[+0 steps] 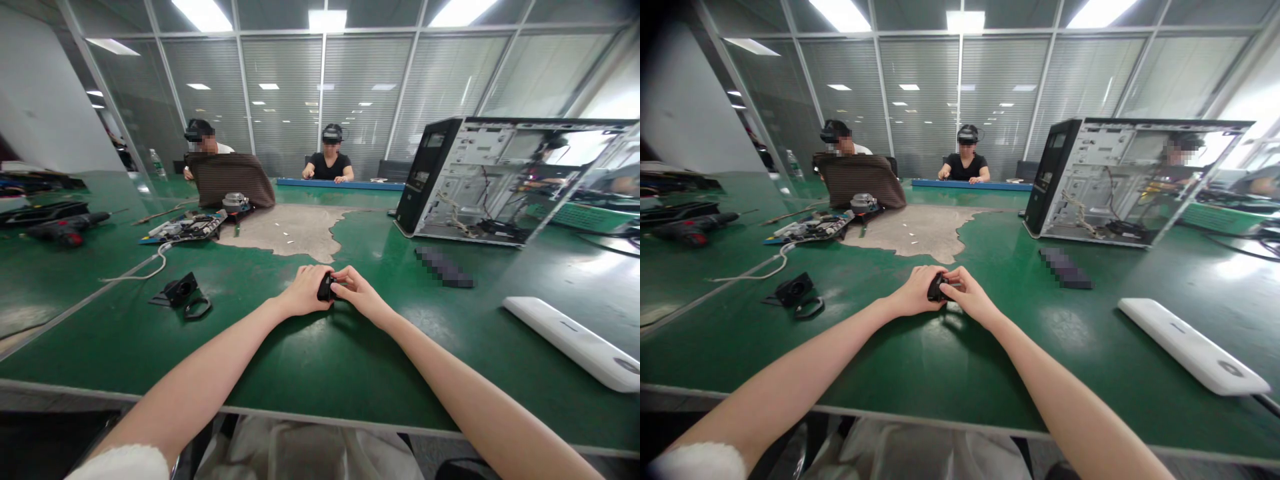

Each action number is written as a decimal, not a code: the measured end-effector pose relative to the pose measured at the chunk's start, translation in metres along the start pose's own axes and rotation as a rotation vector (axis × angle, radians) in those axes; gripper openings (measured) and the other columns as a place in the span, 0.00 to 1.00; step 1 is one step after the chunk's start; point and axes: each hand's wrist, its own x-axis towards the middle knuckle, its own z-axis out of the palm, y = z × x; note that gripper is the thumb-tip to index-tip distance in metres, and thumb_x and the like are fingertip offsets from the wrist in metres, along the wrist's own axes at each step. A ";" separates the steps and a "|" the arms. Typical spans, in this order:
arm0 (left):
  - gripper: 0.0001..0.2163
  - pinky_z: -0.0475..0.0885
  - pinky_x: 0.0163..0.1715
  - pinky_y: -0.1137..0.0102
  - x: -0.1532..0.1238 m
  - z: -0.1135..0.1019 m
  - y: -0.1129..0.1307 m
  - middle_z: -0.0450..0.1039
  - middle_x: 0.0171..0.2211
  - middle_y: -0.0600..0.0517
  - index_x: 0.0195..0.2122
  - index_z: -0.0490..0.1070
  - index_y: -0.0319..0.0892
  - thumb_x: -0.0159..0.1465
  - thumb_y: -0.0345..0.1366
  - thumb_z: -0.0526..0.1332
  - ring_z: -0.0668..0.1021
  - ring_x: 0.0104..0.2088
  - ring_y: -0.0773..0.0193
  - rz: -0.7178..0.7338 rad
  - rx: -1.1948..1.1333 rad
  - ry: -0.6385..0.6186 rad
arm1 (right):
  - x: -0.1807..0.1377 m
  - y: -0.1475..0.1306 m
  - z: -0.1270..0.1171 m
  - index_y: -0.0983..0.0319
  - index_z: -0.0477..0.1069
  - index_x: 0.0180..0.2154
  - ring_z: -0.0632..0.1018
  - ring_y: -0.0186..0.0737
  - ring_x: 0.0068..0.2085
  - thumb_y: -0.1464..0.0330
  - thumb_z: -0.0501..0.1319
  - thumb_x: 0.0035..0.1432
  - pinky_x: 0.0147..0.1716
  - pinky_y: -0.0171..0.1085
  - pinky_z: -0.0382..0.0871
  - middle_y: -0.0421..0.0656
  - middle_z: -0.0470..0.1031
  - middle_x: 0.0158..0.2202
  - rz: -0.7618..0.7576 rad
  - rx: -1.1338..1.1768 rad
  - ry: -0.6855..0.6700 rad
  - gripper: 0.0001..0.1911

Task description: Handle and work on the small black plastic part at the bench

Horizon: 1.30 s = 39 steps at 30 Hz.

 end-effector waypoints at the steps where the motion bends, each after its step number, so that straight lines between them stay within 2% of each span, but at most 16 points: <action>1: 0.24 0.58 0.43 0.62 0.000 0.000 0.000 0.64 0.41 0.49 0.45 0.56 0.43 0.47 0.38 0.60 0.67 0.41 0.57 -0.001 -0.002 0.000 | 0.000 0.000 0.001 0.60 0.59 0.33 0.71 0.33 0.35 0.63 0.59 0.47 0.37 0.38 0.65 0.39 0.68 0.34 0.002 -0.005 0.018 0.12; 8: 0.24 0.57 0.43 0.61 0.000 -0.002 0.002 0.64 0.41 0.49 0.45 0.56 0.44 0.47 0.38 0.60 0.67 0.41 0.57 -0.013 -0.021 -0.009 | 0.001 0.005 0.001 0.58 0.59 0.38 0.71 0.33 0.35 0.64 0.59 0.48 0.38 0.39 0.66 0.40 0.67 0.36 0.061 -0.006 0.020 0.16; 15: 0.25 0.57 0.43 0.61 0.000 -0.003 0.003 0.64 0.41 0.50 0.45 0.56 0.44 0.45 0.37 0.60 0.67 0.41 0.57 -0.030 -0.028 -0.021 | -0.001 0.002 -0.001 0.59 0.58 0.33 0.71 0.35 0.39 0.66 0.63 0.42 0.40 0.40 0.65 0.40 0.66 0.38 -0.046 0.016 -0.023 0.17; 21: 0.25 0.57 0.43 0.61 0.000 -0.001 0.000 0.64 0.42 0.49 0.45 0.56 0.44 0.46 0.38 0.61 0.67 0.42 0.57 -0.015 -0.021 -0.010 | 0.001 0.002 0.003 0.60 0.59 0.31 0.71 0.32 0.34 0.63 0.59 0.47 0.37 0.38 0.66 0.39 0.66 0.33 -0.033 0.011 0.044 0.11; 27: 0.25 0.57 0.43 0.61 0.000 -0.001 0.001 0.64 0.41 0.50 0.45 0.56 0.44 0.46 0.38 0.61 0.67 0.42 0.57 -0.024 -0.027 -0.018 | 0.003 0.009 0.000 0.60 0.60 0.36 0.71 0.34 0.35 0.62 0.60 0.46 0.38 0.40 0.67 0.40 0.66 0.33 0.064 -0.050 0.096 0.16; 29: 0.24 0.57 0.44 0.61 0.001 -0.001 0.001 0.64 0.41 0.50 0.45 0.56 0.44 0.46 0.37 0.61 0.67 0.42 0.57 -0.024 -0.026 -0.019 | 0.003 0.009 -0.002 0.60 0.60 0.36 0.71 0.34 0.35 0.62 0.60 0.46 0.39 0.41 0.66 0.40 0.66 0.34 0.074 -0.046 0.076 0.16; 34: 0.25 0.58 0.43 0.62 0.000 -0.001 0.000 0.65 0.41 0.50 0.45 0.56 0.44 0.45 0.37 0.61 0.68 0.41 0.57 -0.014 -0.017 -0.017 | -0.002 0.000 -0.003 0.59 0.59 0.35 0.71 0.36 0.39 0.67 0.64 0.41 0.41 0.41 0.65 0.39 0.68 0.35 -0.016 0.038 -0.056 0.18; 39: 0.25 0.58 0.43 0.62 0.000 -0.001 0.000 0.65 0.41 0.50 0.45 0.55 0.43 0.46 0.38 0.60 0.68 0.41 0.57 -0.005 -0.011 -0.002 | -0.003 -0.007 0.001 0.60 0.59 0.31 0.72 0.33 0.35 0.65 0.62 0.44 0.38 0.38 0.65 0.39 0.68 0.34 0.011 0.075 0.004 0.13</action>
